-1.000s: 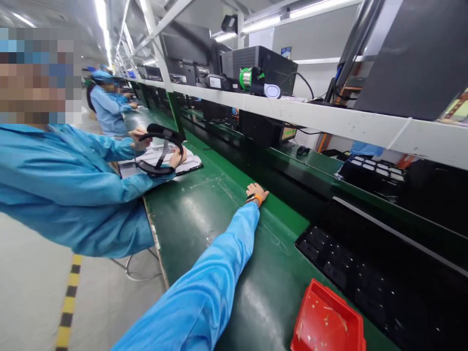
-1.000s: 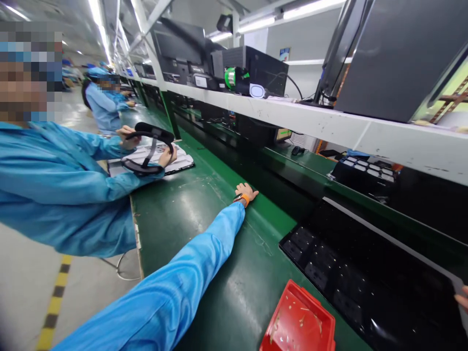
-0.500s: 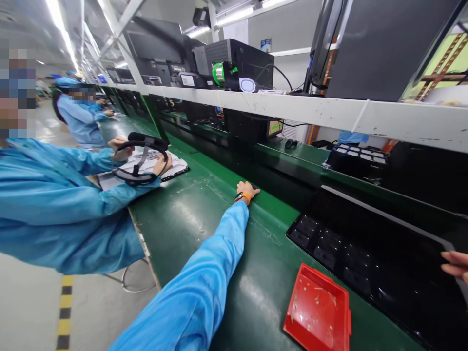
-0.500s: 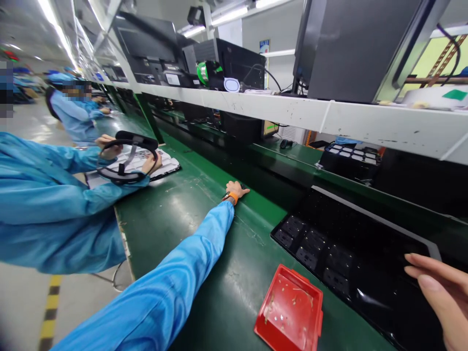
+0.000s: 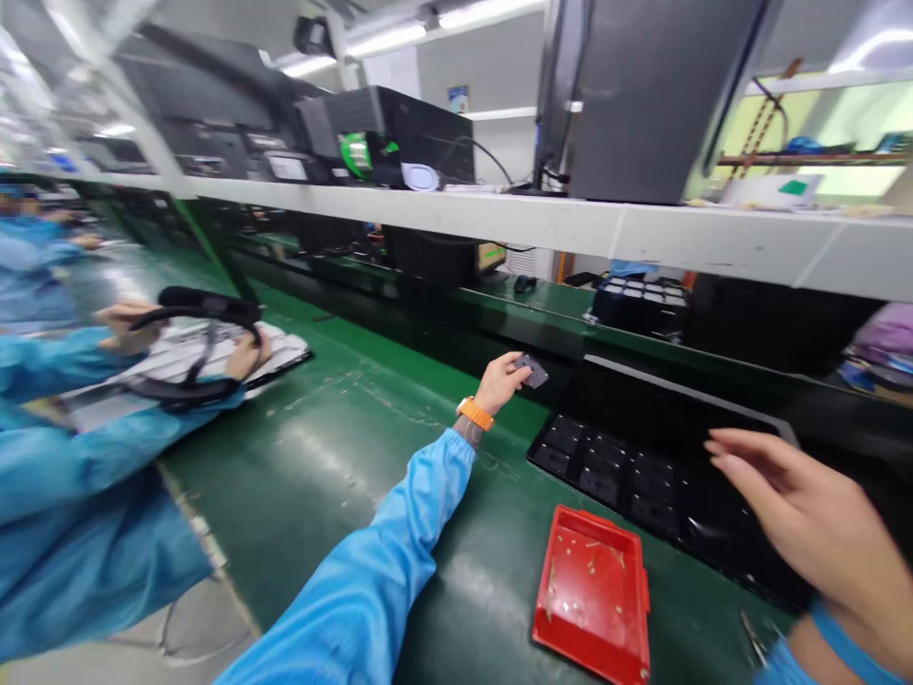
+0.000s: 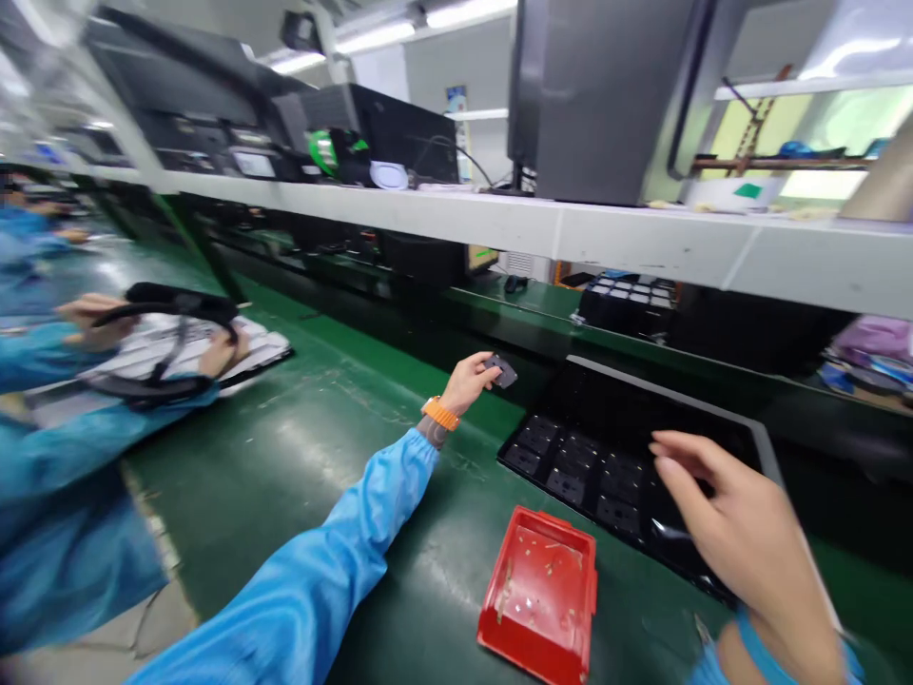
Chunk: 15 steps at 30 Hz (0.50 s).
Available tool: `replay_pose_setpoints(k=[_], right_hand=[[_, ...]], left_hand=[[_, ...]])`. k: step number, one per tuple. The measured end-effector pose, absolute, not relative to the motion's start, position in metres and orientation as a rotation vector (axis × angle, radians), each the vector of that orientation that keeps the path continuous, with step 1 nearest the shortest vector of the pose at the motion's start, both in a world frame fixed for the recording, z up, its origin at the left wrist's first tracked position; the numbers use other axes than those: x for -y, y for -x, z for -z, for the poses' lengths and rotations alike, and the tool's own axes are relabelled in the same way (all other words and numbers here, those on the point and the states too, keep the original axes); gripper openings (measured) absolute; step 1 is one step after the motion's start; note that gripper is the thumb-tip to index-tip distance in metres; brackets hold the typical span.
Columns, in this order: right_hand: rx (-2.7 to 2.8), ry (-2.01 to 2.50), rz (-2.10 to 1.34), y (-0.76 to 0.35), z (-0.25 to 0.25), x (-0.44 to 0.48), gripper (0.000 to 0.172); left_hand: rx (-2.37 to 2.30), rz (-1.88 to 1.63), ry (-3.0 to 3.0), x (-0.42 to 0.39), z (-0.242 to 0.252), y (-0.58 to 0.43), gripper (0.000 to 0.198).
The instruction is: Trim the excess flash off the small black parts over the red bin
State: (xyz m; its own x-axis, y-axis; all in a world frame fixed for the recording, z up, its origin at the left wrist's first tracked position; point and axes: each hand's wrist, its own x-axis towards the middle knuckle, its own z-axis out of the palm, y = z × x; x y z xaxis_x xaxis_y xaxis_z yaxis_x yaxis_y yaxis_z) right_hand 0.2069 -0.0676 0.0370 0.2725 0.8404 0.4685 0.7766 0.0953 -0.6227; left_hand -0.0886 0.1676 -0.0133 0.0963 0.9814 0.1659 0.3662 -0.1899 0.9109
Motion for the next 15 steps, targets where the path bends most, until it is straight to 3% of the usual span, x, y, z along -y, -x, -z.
replay_pose_setpoints(k=[4, 7, 9, 15], right_hand=[[1.427, 1.367, -0.415, -0.163, -0.039, 0.048, 0.043], [1.321, 1.238, -0.458, -0.149, -0.038, 0.043, 0.033], [1.282, 1.216, -0.454, -0.146, -0.04, 0.046, 0.024], [1.333, 1.24, -0.326, -0.145, -0.048, 0.056, 0.019]], left_hand=[[-0.83, -1.074, -1.679, -0.094, -0.019, 0.021, 0.021], [-0.448, -1.052, -1.45, -0.044, -0.033, 0.003, 0.031], [-0.399, -1.046, -1.399, -0.025, -0.037, 0.003, 0.033], [-0.404, -1.022, -1.562, -0.017, -0.039, 0.012, 0.027]])
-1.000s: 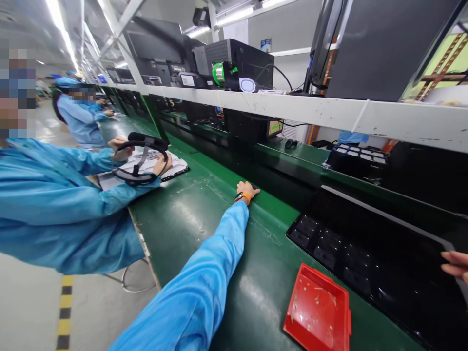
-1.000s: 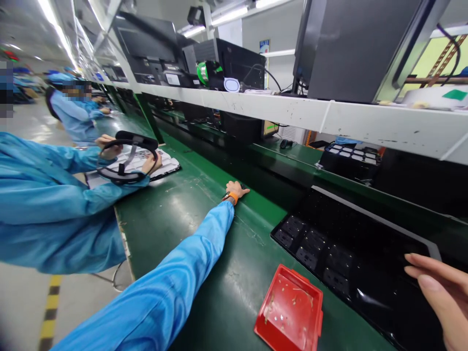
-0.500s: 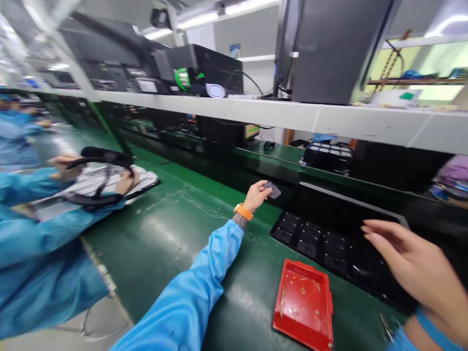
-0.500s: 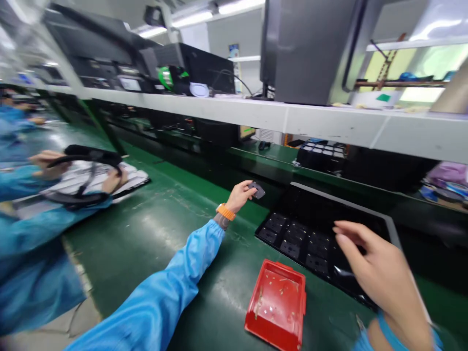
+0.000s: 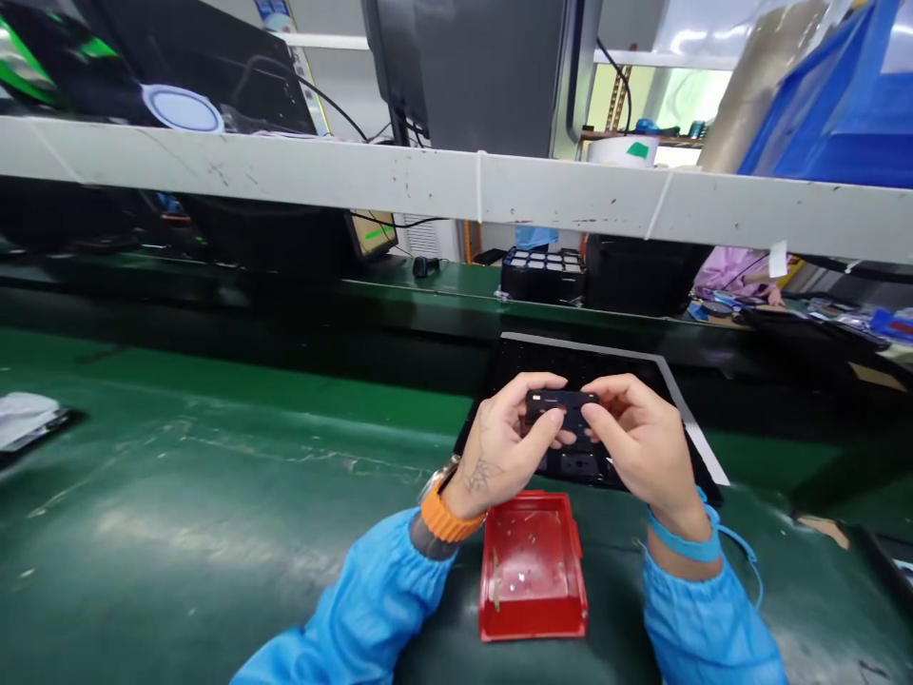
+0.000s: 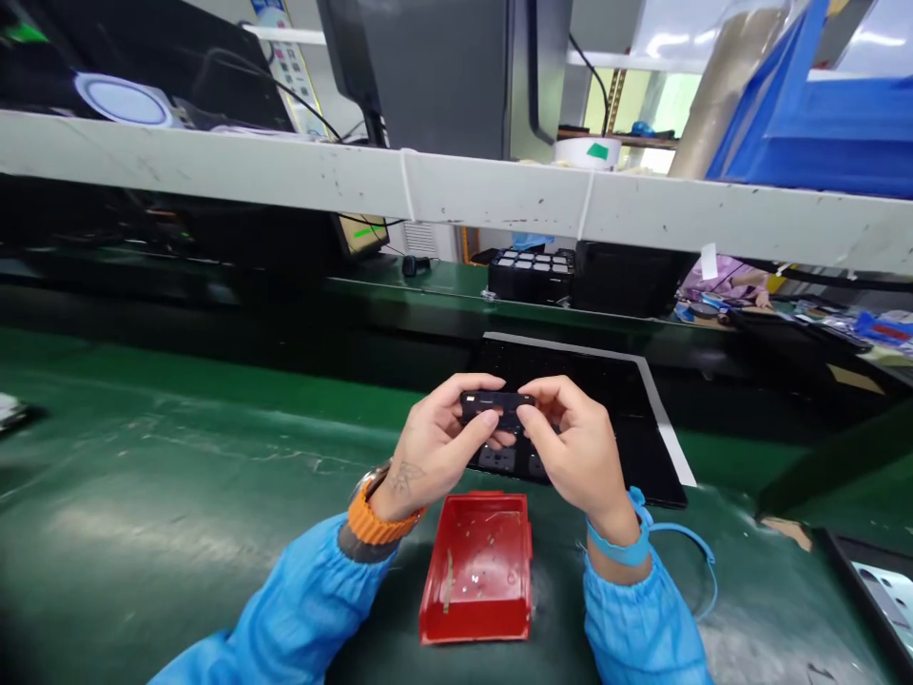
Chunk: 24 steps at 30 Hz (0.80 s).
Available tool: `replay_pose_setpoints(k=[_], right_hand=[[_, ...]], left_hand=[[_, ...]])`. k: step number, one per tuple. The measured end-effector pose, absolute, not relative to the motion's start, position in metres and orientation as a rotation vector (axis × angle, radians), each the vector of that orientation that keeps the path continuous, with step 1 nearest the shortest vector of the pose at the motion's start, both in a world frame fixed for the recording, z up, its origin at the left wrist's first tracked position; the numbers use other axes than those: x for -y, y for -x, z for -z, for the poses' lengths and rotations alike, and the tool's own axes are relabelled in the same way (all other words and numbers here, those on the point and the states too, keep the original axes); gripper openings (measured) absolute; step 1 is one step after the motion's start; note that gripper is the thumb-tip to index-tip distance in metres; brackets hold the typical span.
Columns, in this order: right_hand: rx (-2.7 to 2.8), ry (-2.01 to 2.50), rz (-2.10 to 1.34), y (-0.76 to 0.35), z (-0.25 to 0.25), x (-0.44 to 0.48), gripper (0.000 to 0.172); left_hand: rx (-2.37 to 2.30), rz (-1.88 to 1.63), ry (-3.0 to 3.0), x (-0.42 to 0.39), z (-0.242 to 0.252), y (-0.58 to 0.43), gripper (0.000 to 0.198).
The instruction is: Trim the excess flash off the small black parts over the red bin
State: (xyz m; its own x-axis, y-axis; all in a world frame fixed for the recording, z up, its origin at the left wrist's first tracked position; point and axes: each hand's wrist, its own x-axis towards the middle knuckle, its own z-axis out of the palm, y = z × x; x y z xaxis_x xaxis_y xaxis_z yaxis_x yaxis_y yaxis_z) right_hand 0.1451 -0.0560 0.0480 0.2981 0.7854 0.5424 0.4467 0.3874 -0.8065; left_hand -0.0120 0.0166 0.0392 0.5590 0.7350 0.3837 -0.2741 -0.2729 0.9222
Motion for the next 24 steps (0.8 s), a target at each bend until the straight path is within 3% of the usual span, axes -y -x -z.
replay_pose_setpoints(k=[7, 24], right_hand=[[1.366, 1.216, -0.299, -0.141, -0.048, 0.061, 0.013], [1.191, 1.195, -0.574, -0.132, -0.052, 0.064, 0.023]], left_hand=[[-0.343, -0.998, -1.626, -0.015, -0.042, 0.017, 0.023], [-0.315, -0.795, -1.406, -0.017, -0.049, 0.02, 0.038]])
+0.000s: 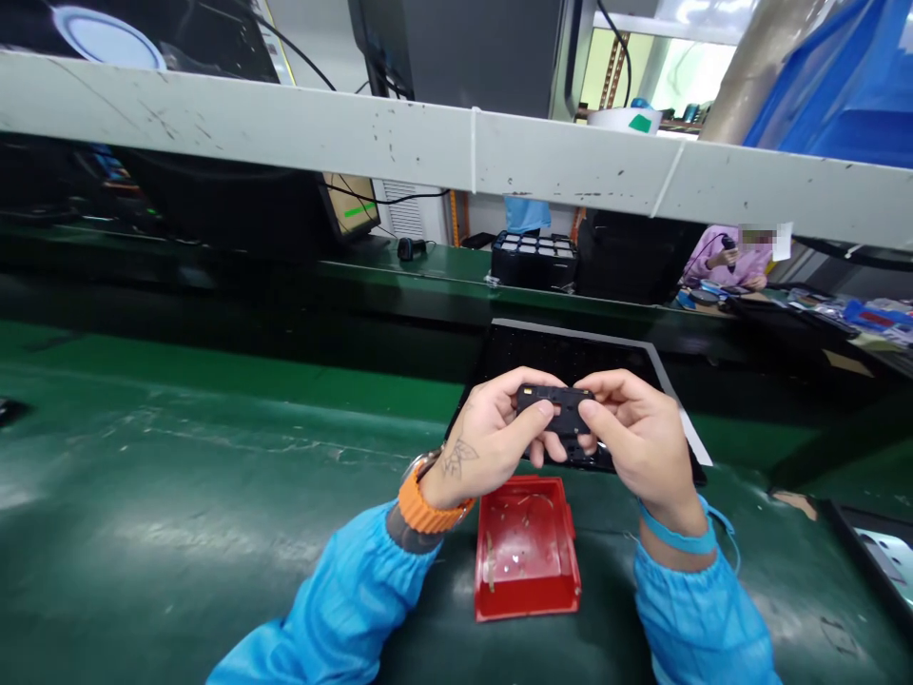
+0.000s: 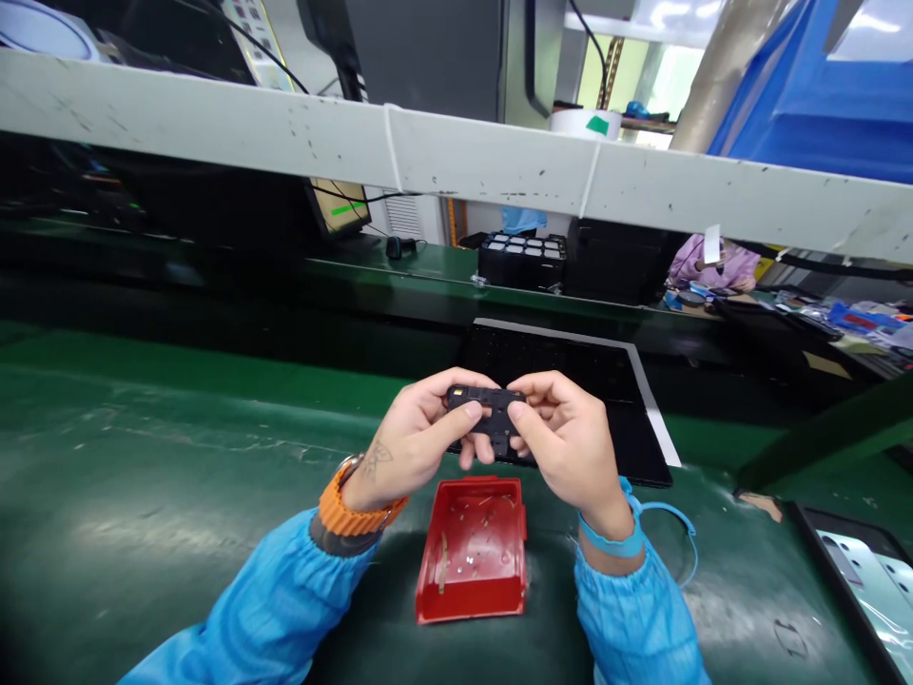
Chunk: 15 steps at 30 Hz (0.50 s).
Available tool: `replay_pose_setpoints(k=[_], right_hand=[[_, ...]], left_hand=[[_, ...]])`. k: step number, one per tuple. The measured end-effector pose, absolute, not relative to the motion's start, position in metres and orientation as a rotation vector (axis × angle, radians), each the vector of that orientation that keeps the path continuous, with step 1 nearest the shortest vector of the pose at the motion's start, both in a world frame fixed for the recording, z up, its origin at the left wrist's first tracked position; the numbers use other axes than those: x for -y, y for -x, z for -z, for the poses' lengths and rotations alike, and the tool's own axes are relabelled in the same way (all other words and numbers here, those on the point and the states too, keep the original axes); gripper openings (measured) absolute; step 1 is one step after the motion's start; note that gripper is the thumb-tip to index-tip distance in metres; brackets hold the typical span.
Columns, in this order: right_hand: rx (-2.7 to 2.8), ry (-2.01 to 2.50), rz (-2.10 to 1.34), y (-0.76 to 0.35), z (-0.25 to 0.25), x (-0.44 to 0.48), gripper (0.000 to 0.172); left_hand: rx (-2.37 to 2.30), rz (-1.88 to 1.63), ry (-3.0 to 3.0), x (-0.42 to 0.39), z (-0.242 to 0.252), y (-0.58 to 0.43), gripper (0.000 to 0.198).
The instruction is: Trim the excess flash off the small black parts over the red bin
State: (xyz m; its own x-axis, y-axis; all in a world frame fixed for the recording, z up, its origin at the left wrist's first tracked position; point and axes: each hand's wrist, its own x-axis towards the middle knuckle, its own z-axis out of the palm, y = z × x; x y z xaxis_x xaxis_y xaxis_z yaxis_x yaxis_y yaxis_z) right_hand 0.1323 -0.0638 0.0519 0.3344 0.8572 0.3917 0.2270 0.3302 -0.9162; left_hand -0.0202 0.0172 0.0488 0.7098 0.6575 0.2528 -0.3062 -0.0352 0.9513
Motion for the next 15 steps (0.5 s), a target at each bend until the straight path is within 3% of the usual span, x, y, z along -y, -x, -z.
replay_pose_setpoints(k=[8, 15], right_hand=[[1.078, 1.107, -0.704, -0.133, -0.041, 0.055, 0.016], [1.057, 1.03, -0.703, -0.131, -0.031, 0.053, 0.011]], left_hand=[[-0.443, -0.996, -1.742, -0.007, -0.046, 0.021, 0.021], [-0.448, -1.066, -1.861, -0.001, -0.05, 0.023, 0.019]])
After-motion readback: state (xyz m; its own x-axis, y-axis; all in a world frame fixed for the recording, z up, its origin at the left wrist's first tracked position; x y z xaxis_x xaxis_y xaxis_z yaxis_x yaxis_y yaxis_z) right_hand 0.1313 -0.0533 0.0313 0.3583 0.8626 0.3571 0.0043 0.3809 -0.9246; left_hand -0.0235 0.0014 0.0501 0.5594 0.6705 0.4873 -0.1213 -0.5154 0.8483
